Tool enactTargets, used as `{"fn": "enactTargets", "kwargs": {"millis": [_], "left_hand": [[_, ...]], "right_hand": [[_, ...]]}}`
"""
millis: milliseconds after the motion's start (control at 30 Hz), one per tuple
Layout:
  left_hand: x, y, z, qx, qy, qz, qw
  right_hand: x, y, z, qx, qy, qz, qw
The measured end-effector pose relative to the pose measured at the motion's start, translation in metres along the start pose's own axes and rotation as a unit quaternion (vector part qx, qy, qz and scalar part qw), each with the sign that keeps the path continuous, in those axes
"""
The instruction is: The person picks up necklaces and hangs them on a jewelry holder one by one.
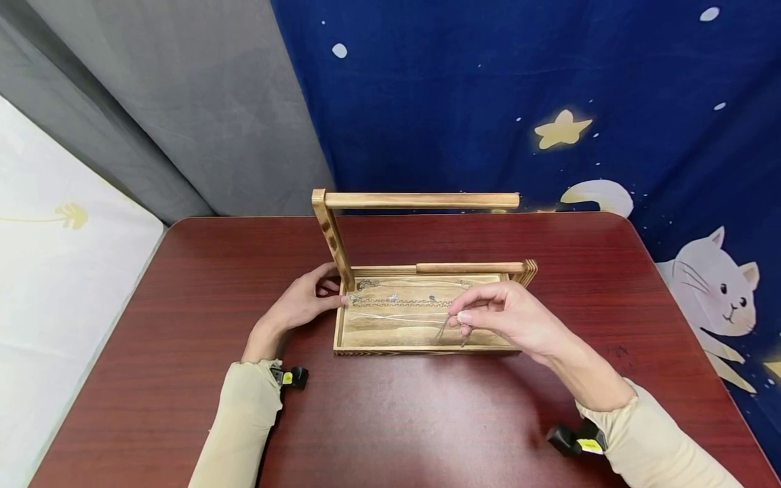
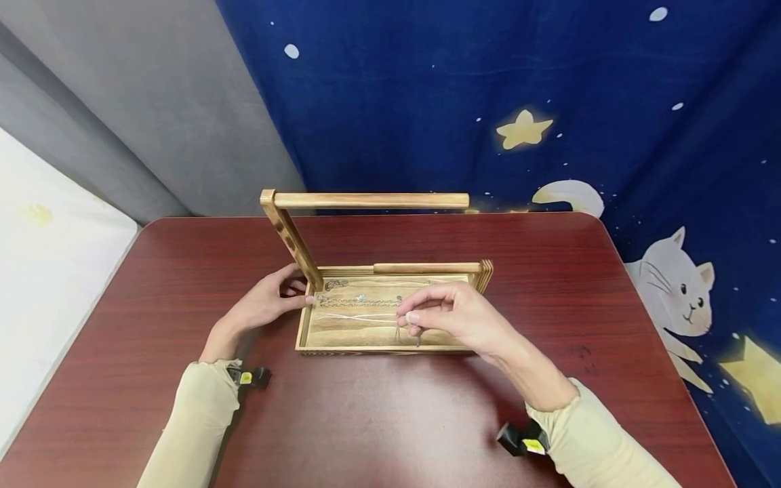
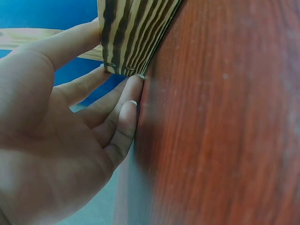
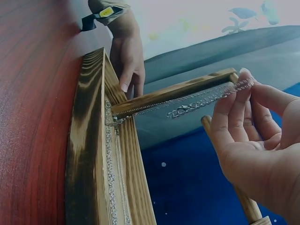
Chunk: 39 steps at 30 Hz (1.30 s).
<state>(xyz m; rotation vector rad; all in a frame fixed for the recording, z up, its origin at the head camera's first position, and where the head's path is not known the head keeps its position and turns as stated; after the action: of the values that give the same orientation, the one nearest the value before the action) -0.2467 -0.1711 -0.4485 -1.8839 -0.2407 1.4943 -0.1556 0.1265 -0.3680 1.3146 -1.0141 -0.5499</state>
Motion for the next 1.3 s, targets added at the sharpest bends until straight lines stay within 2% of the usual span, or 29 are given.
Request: {"fn": "enactTargets", "kwargs": {"millis": [333,600,1067,1300], "left_hand": [[0.002,0.003,-0.001,-0.007,0.004,-0.002,1.0],[0.001,-0.001,-0.002,0.008,-0.01,0.008,0.9999],[0.0,0.0,-0.001,0.005,-0.003,0.01,0.9999],[0.0,-0.001,0.0,0.006,0.002,0.01,0.9999]], "right_hand": [[0.002,0.013,-0.008,-0.056,0.047,0.066,0.995],[-0.003,0.018,-0.013,-0.063,0.037,0.121,0.99],[-0.013,0.026,-0.024,-0.081,0.035,0.099,0.991],[-0.019,0.031,-0.029,-0.088,0.019,0.115,0.989]]}}
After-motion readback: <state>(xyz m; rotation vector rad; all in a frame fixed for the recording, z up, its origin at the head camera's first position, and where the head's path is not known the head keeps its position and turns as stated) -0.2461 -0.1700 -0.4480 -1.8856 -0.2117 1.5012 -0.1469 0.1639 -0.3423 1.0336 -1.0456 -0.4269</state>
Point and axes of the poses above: each hand's wrist, its own z-axis towards the middle knuckle, its own x-axis out of the palm, y = z × x, the point moved 8 cm from there along z, towards the middle knuckle, and after that the axes turned 14 degrees about z, right-handed, at the moved point
